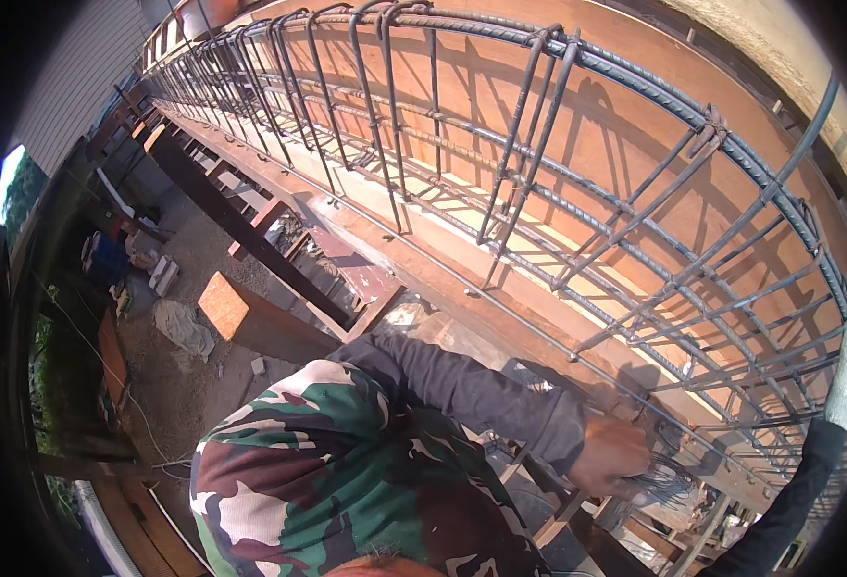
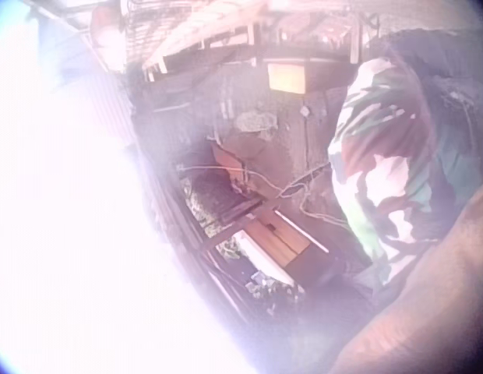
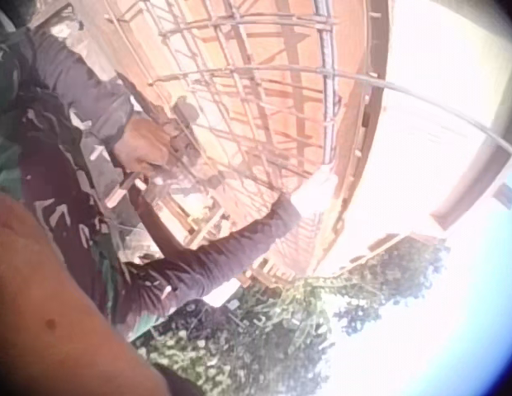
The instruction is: The person secures a rebar structure to a wooden frame using wire and pliers. They wrap wire around the rebar and wooden supports, then twist and cut the wire with pliers to hold the rebar in place.
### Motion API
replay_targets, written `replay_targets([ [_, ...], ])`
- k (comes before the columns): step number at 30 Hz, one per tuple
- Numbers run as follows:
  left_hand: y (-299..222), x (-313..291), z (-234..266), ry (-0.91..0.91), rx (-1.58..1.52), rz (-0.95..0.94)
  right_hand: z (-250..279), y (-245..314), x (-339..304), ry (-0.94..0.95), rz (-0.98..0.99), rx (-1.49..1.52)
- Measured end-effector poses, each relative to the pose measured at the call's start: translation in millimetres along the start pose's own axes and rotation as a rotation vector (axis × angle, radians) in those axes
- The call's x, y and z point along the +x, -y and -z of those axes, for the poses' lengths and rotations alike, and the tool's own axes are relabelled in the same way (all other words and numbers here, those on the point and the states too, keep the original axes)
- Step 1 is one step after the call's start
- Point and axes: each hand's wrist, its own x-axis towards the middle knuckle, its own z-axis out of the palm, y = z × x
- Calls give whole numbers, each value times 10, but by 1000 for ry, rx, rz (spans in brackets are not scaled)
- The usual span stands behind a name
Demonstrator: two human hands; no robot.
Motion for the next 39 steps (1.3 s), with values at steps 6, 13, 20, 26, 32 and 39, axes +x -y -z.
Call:
replay_targets([
  [6,-294,-141,365,-127,-438,-54,162,807,75,-87,-80,60],
  [13,-124,-339,395,52,-548,139,288,2209,68,-278,-85,-356],
  [20,317,-705,311,-66,-714,299,437,2352,-3,-261,-219,-254],
  [26,536,-734,600,-114,-1066,266,322,2164,85,-457,-214,-388],
  [32,749,-853,682,-171,-1060,293,71,2937,-707,-807,-474,-270],
  [39,952,-1004,661,-314,-975,281,-853,4381,-1939,-422,-807,728],
])
